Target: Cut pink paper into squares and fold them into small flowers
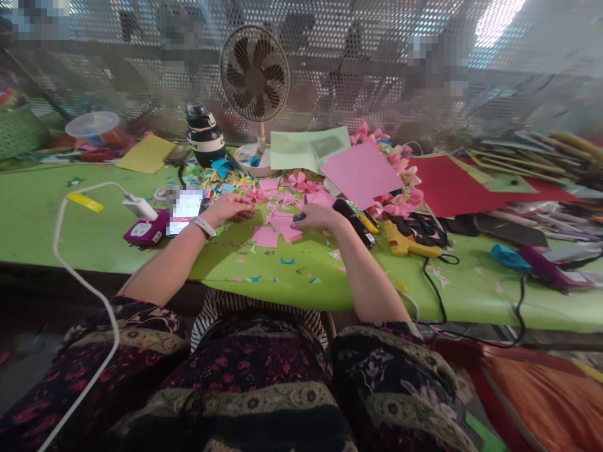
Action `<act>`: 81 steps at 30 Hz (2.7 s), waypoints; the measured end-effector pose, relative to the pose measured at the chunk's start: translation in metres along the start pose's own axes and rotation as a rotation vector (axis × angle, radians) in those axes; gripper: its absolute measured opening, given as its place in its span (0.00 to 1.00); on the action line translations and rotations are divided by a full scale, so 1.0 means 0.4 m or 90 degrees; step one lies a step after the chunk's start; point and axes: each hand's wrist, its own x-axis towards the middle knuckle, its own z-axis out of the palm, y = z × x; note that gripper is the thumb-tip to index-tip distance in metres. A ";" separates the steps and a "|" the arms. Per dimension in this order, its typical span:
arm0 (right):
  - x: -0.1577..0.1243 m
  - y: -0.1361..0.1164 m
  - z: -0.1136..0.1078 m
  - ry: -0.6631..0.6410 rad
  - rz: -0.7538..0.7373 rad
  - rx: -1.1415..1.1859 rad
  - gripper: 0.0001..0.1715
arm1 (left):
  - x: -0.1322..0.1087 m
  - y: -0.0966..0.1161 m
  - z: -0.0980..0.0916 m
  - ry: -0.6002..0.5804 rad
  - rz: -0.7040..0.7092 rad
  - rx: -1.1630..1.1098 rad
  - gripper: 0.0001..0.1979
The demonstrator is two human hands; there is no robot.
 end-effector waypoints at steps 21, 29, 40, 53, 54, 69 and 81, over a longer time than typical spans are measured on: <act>-0.020 -0.053 0.007 0.158 -0.157 0.308 0.24 | -0.083 0.048 0.087 -0.135 0.189 -0.021 0.19; -0.005 -0.060 0.032 0.225 -0.171 0.301 0.22 | -0.089 0.036 0.104 -0.161 0.179 -0.027 0.11; -0.002 -0.029 0.010 0.268 -0.038 0.106 0.17 | -0.075 0.054 0.072 -0.036 0.123 -0.060 0.17; -0.028 -0.062 0.005 0.039 0.013 0.057 0.05 | -0.093 0.071 0.043 -0.505 -0.050 0.187 0.15; -0.033 -0.068 0.005 -0.015 0.003 0.087 0.06 | -0.096 0.073 0.040 -0.546 -0.063 0.208 0.14; -0.048 -0.086 0.001 0.070 0.029 -0.153 0.16 | -0.088 0.089 0.012 -0.560 0.002 0.451 0.10; 0.013 -0.092 0.081 0.155 0.049 -0.092 0.16 | -0.076 0.088 0.013 -0.429 0.112 0.489 0.23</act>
